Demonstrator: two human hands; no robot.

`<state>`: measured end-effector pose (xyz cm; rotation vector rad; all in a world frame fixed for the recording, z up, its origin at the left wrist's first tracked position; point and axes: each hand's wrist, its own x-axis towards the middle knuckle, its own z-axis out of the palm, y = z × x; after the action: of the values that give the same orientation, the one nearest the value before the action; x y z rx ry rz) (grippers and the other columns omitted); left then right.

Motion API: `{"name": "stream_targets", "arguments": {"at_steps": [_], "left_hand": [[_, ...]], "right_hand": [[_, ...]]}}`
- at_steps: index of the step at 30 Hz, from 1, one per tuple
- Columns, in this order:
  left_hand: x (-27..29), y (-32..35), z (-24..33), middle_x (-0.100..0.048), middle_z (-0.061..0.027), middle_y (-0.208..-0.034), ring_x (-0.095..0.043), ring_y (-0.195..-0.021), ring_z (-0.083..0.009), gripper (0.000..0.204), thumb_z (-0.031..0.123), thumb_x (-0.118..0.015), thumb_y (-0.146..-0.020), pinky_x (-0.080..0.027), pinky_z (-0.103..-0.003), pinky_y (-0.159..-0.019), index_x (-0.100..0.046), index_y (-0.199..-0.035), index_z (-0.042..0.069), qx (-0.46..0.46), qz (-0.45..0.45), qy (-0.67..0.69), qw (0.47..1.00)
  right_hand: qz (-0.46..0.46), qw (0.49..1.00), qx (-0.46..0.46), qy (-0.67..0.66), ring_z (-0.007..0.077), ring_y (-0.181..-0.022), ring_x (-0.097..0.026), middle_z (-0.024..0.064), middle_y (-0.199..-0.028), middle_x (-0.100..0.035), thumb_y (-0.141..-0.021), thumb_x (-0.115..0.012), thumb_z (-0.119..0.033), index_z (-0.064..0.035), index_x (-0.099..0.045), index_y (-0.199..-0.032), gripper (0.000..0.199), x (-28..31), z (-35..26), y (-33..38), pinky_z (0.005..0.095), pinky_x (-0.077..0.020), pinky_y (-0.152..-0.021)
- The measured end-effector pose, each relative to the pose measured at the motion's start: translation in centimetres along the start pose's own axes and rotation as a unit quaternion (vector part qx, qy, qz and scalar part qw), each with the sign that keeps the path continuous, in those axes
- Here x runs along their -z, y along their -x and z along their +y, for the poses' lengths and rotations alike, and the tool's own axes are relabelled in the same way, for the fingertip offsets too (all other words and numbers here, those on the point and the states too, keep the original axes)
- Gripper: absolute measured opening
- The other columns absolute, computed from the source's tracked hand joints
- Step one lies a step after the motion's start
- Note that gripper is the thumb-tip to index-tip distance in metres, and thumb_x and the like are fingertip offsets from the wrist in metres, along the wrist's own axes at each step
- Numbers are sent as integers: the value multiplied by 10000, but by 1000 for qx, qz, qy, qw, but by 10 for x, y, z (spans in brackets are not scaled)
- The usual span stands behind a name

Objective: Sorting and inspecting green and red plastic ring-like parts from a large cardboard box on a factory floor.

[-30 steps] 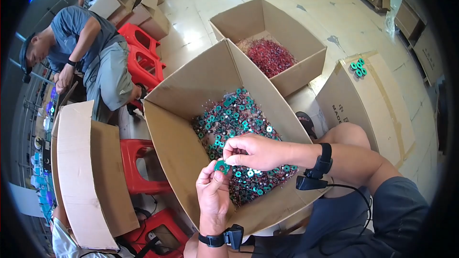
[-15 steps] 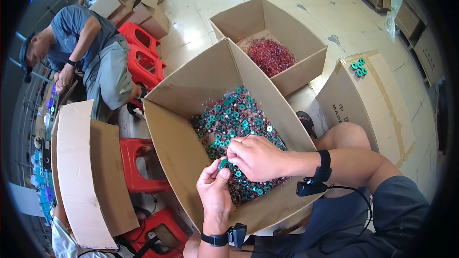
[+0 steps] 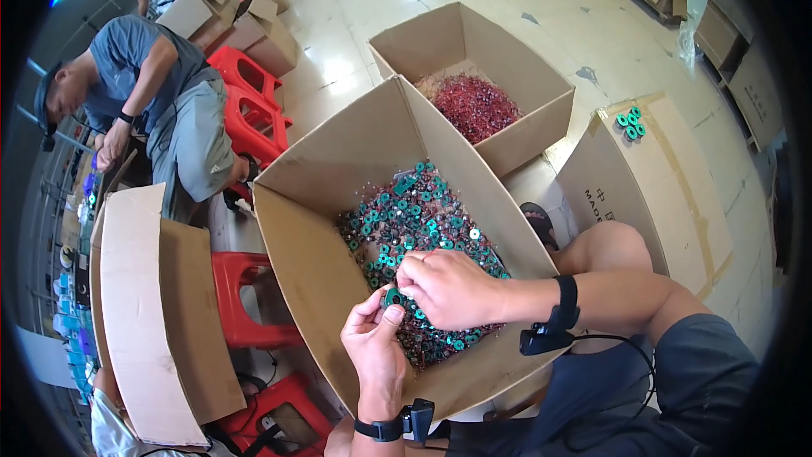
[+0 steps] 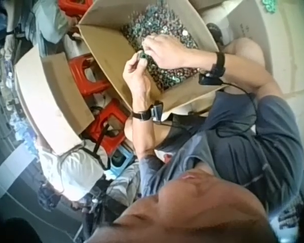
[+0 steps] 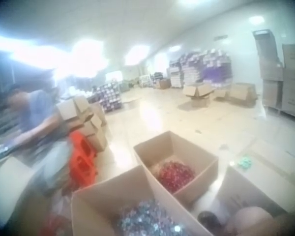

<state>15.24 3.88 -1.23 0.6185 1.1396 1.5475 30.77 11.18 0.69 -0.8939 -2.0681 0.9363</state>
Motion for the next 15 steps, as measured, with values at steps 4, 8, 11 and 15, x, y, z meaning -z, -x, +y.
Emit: {"name": "stream_targets", "arguments": {"at_steps": [4, 8, 11, 15], "left_hand": [[0, -5, -1, -664, -130, -1064, -644, -955, -199, 237, -58, -675, -834, -539, -317, -874, -622, -1060, -4, 4, 20, -27, 999], [2, -12, -3, -670, -141, -1051, -647, -922, -175, 273, -113, -690, -796, -540, -316, -867, -625, -1049, -32, 9, 95, -27, 995], [0, -5, 10, -672, -137, -1023, -657, -892, -186, 241, -68, -687, -822, -560, -358, -820, -619, -1050, -28, -6, 45, 4, 999], [16, -7, 23, -674, -116, -989, -658, -886, -190, 216, -42, -669, -848, -559, -338, -803, -617, -1056, -17, 17, 101, -28, 994]], "right_hand": [[13, 999, -31, 30, 354, -746, -619, 151, -804, -604, -859, -568, -83, -37, -524, -893, 72, -4, 5, -7, 470, -480, -657], [7, 998, -57, -26, 346, -759, -628, 156, -826, -626, -872, -571, -87, -26, -549, -900, 70, -5, 9, -2, 445, -492, -674], [53, 977, -205, -36, 289, -791, -664, 155, -808, -665, -876, -596, -133, -19, -612, -899, 118, 2, 48, -18, 407, -512, -709], [-151, 954, -247, -79, 261, -821, -680, 150, -856, -696, -806, -633, -129, -49, -695, -848, 109, 11, 41, -15, 378, -526, -746]]}}
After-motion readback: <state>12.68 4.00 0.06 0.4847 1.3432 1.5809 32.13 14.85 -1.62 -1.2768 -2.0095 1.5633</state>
